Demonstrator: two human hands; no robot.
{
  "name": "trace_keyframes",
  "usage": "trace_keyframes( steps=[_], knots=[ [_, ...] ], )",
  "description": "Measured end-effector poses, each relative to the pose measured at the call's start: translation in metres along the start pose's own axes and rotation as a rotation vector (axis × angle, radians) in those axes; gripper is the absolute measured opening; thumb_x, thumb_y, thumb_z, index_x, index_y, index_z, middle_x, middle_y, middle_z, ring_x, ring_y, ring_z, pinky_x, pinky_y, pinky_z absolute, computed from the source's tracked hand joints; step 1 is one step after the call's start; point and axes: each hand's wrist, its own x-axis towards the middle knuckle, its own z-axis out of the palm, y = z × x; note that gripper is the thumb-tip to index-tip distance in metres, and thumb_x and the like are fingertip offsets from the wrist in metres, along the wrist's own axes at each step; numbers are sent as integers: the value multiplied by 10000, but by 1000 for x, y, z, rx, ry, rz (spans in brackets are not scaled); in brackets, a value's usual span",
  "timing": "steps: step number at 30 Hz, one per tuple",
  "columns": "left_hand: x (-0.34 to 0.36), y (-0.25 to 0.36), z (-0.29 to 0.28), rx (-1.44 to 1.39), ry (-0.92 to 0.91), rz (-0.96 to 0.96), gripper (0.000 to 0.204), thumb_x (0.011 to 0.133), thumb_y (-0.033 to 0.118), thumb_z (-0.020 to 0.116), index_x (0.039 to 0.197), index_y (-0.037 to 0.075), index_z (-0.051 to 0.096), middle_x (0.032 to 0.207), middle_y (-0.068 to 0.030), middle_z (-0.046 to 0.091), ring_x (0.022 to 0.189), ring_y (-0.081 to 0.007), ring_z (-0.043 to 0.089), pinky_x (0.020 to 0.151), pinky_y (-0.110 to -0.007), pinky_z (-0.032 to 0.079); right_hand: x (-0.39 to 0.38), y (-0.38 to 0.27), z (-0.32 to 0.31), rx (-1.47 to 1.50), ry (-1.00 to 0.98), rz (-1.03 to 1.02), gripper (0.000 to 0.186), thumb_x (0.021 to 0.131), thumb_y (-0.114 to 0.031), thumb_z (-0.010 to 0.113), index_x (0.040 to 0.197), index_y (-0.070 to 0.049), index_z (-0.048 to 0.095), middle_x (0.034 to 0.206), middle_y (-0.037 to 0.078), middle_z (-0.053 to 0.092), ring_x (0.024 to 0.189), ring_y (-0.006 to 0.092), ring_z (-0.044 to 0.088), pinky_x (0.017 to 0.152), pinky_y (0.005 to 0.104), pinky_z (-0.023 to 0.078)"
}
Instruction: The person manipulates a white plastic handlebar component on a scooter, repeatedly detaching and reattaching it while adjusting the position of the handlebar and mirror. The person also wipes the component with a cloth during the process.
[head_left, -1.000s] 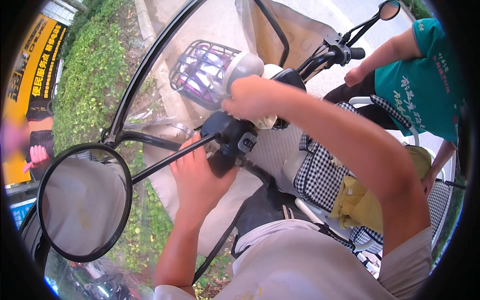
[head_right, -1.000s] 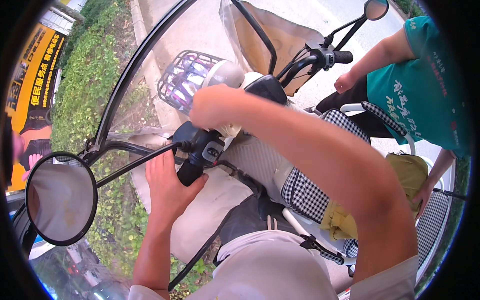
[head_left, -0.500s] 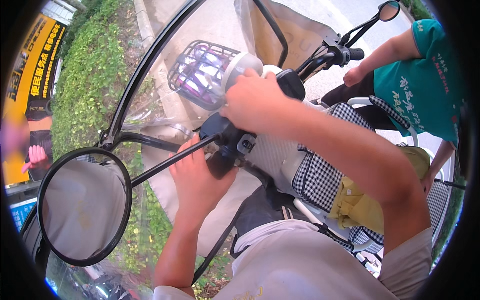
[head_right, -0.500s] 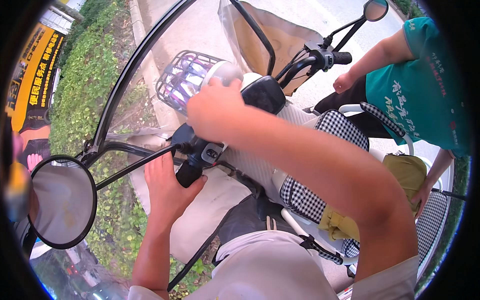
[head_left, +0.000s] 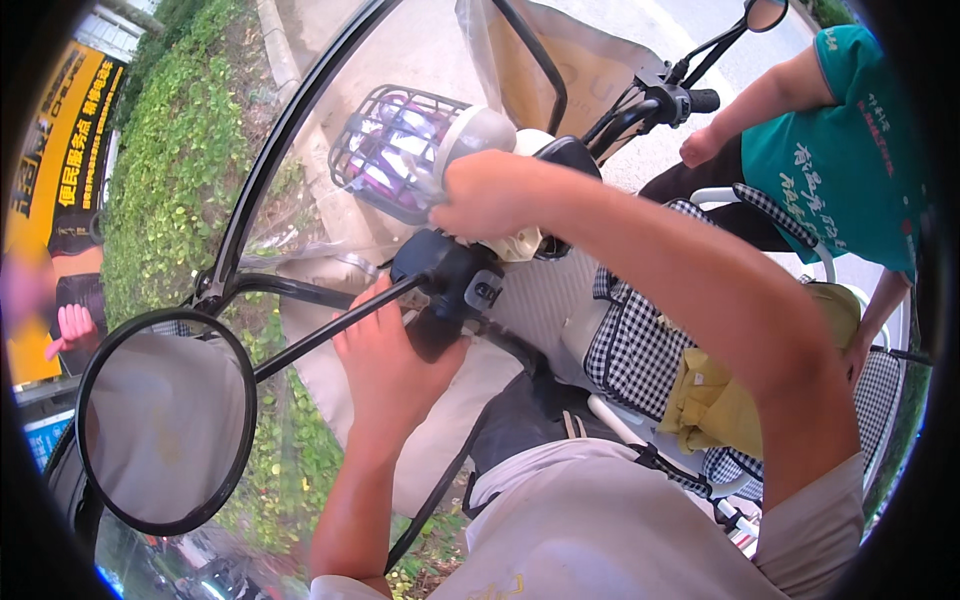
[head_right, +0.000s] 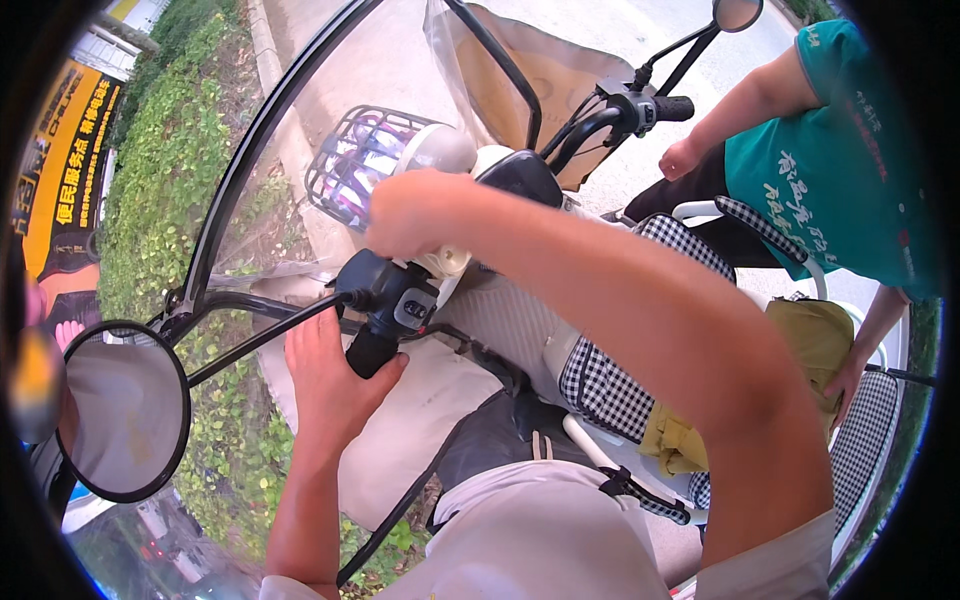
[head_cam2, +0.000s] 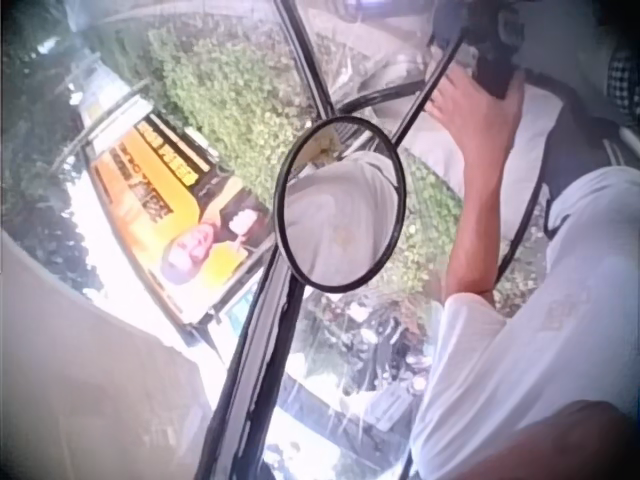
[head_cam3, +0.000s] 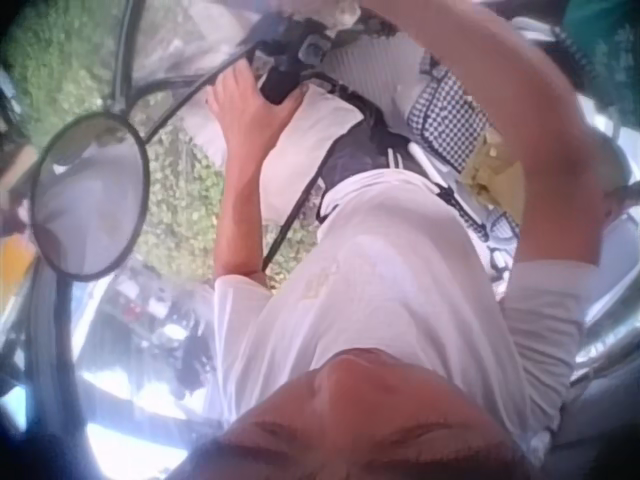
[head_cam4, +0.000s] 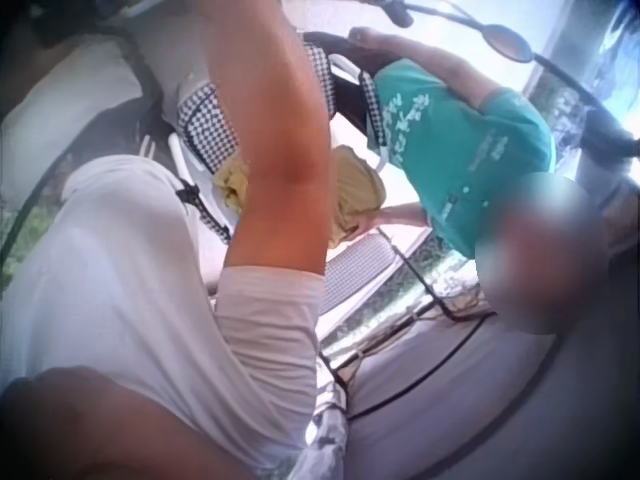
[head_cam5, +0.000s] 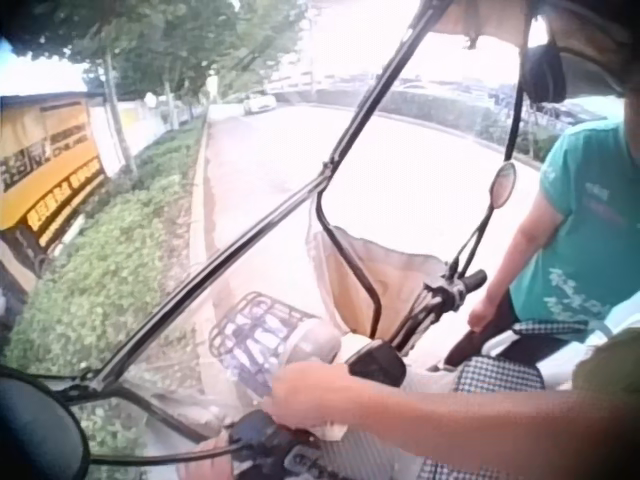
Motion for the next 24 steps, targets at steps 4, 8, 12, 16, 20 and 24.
trace_keyframes(
  steps=[4, 8, 12, 16, 20, 24],
  knots=[
    [-1, 0, 0, 13, -55, -39, 941, 625, 328, 825, 1359, -68, 390, 1296, -227, 485, 1203, -385, 450, 1045, -514, 270, -16, -16, 15, -287, 216, -63, 419, 897, -421, 575, 931, -31, 725, 1020, 152, 666, 1066, 323, 573, 814, 505, 470],
    [0, 4, -2, -7, -107, -71, 928, 638, 339, 817, 1363, -54, 390, 1305, -228, 481, 1225, -380, 437, 1061, -514, 258, -2, 6, -4, 145, -70, 28, 363, 881, -370, 592, 943, -39, 727, 1006, 155, 660, 1061, 322, 565, 842, 500, 461],
    [0, 5, -2, 19, -143, -109, 932, 640, 337, 816, 1367, -52, 379, 1304, -231, 476, 1242, -394, 416, 1063, -508, 259, 6, 5, -3, 195, -213, -12, 346, 873, -322, 594, 986, -24, 726, 1016, 184, 657, 1033, 312, 589, 863, 459, 465],
    [-2, 1, 4, 61, -29, -18, 680, 640, 279, 819, 1137, -1, 450, 1085, -177, 502, 1017, -377, 456, 908, -470, 354, -16, -22, 24, -482, 383, -165, 356, 886, -290, 546, 987, 2, 722, 942, 215, 689, 897, 317, 660, 841, 396, 498],
    [-1, 2, 3, 56, 30, 49, 665, 639, 272, 822, 1120, 3, 450, 1078, -174, 498, 1008, -379, 452, 904, -471, 354, 1, 3, -15, 55, -144, -128, 348, 871, -274, 532, 941, 10, 721, 857, 181, 700, 862, 315, 664, 805, 422, 496],
    [-2, 3, 2, 46, -24, -14, 656, 637, 277, 822, 1108, 5, 455, 1063, -175, 505, 1004, -381, 457, 901, -472, 356, -10, -8, -5, 74, -59, 54, 332, 842, -257, 555, 943, 12, 721, 851, 181, 694, 835, 332, 664, 775, 507, 465]
  ],
)
